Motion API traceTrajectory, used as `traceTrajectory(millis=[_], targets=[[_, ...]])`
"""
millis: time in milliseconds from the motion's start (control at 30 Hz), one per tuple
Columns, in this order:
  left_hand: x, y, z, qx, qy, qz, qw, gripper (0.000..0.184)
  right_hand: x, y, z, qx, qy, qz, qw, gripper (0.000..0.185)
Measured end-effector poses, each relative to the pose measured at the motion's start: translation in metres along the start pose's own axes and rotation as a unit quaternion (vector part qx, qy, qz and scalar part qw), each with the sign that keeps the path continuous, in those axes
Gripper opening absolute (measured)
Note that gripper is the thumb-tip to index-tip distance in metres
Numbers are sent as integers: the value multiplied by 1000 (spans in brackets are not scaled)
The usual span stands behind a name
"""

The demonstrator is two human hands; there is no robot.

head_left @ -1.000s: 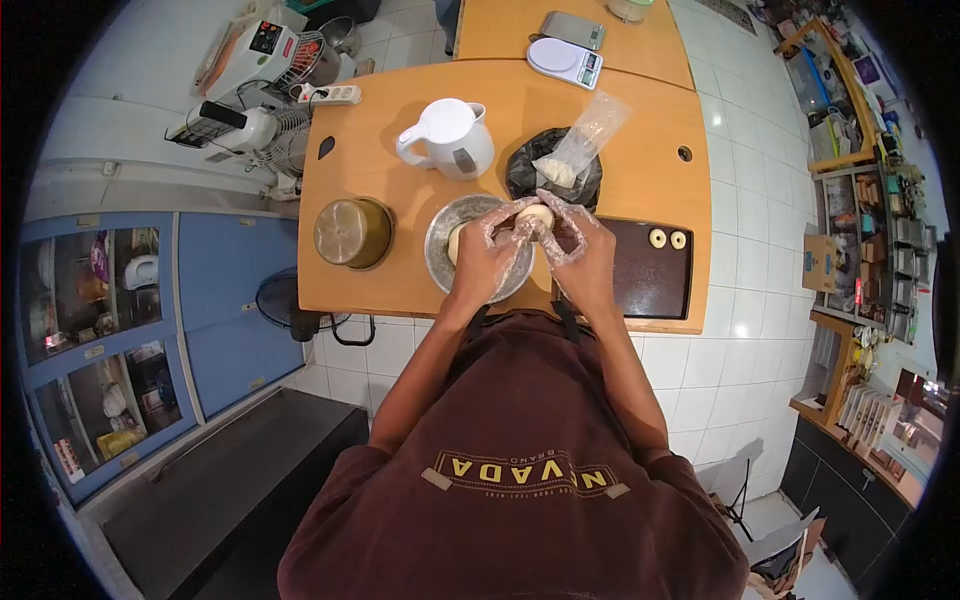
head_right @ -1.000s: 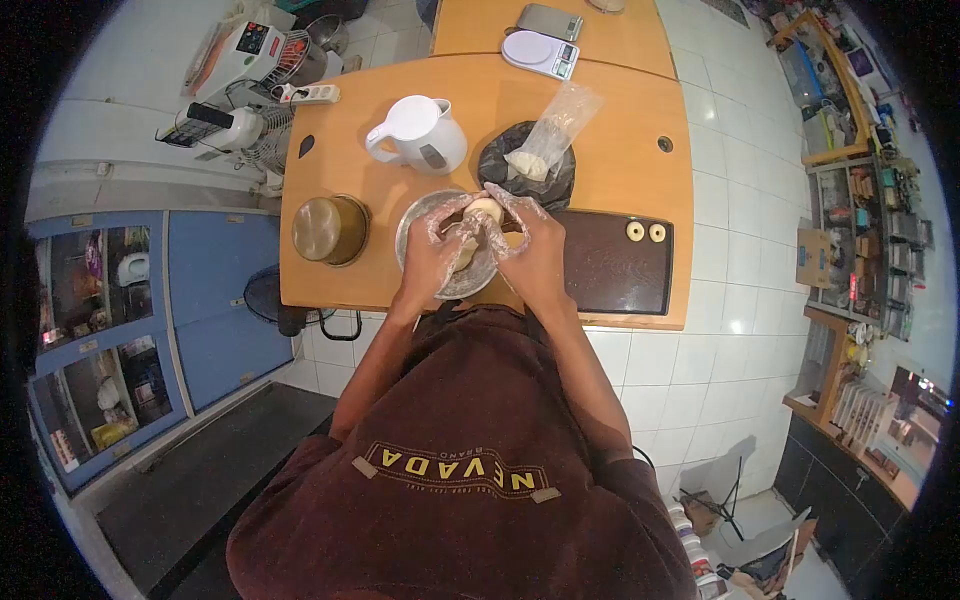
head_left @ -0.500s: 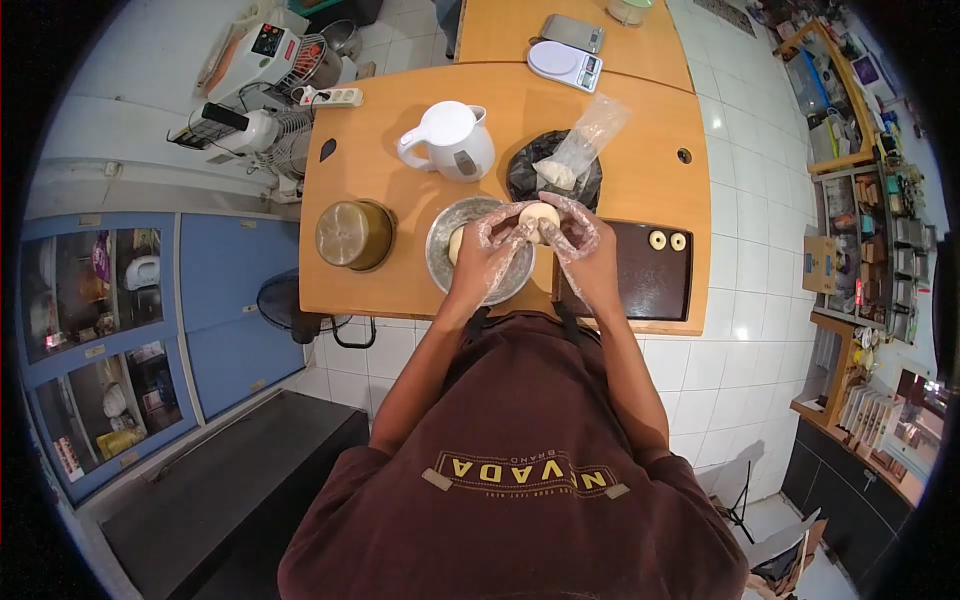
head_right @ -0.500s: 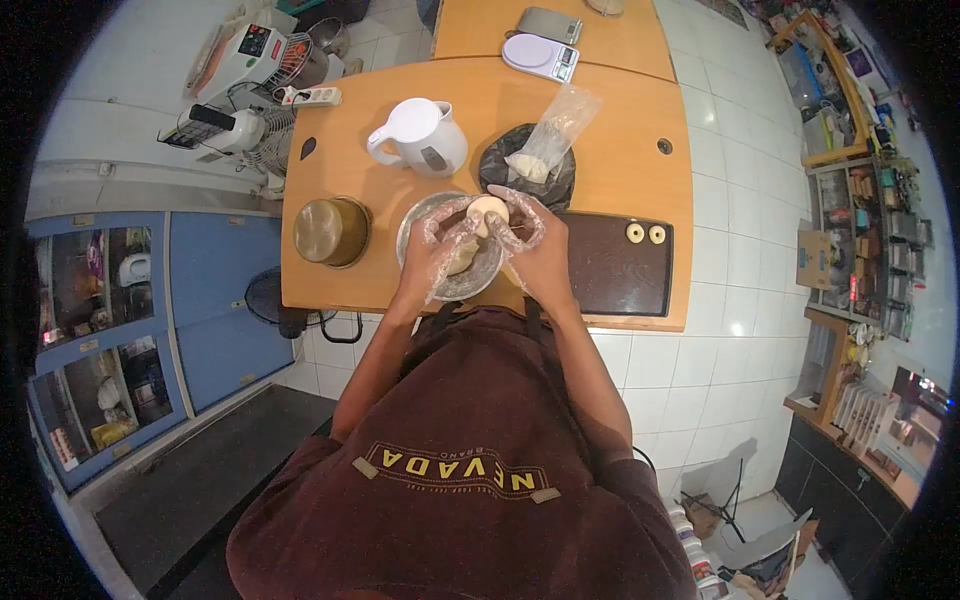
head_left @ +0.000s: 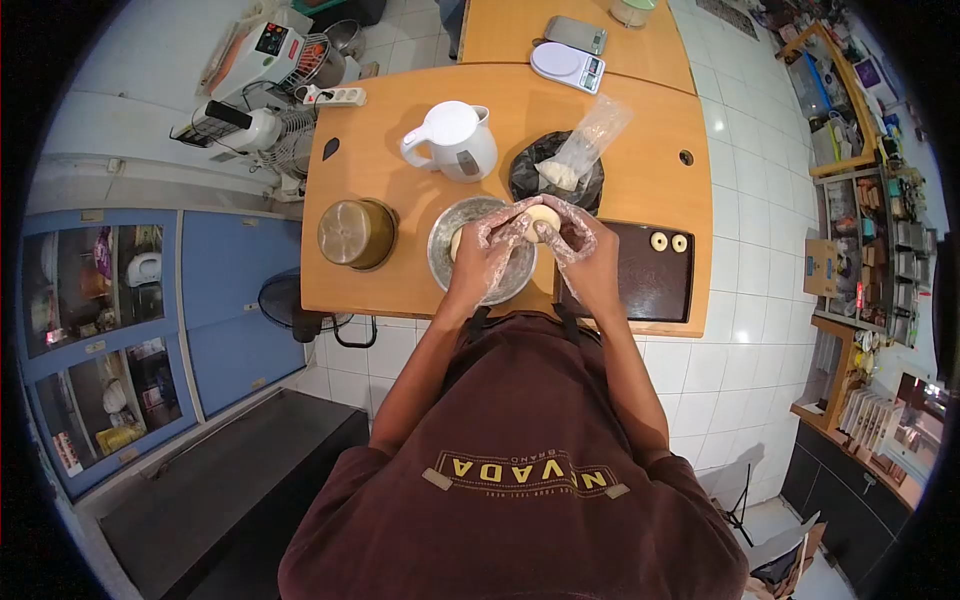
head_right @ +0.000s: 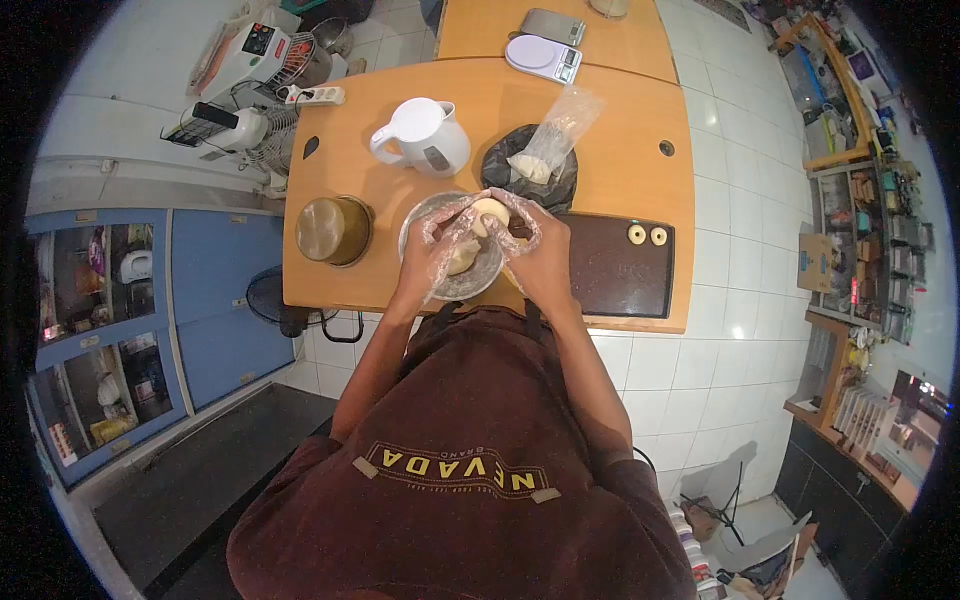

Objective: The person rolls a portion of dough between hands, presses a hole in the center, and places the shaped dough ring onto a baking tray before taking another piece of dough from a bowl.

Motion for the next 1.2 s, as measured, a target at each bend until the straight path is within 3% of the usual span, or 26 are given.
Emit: traceTrajectory(millis=[100, 367, 667, 1100, 1200], targets=[[9, -1, -18, 16, 57, -15, 998, 36, 1, 2, -3, 15, -14, -19, 1000, 31], [9, 0, -18, 9, 39, -31, 999, 36, 4, 5, -17, 51, -62, -33, 996, 28], [2, -1, -14, 32, -38, 2, 999, 37, 0, 0, 4, -13, 56, -11, 998, 28], [-3, -5, -10, 45, -63, 6, 997, 44, 2, 1, 6, -51, 70, -4, 996, 29], [-2, -2, -7, -3, 36, 3, 999, 44, 2, 2, 0, -49, 87, -12, 995, 28]])
Point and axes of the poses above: each hand's wrist, its own y-axis away from the middle knuckle, its own x-axis out of the palm, z = x × y, the point moved 3 cm from there along -y, towards the middle knuckle, and after that the axes turned 7 degrees about -z, right-handed, at the moved point
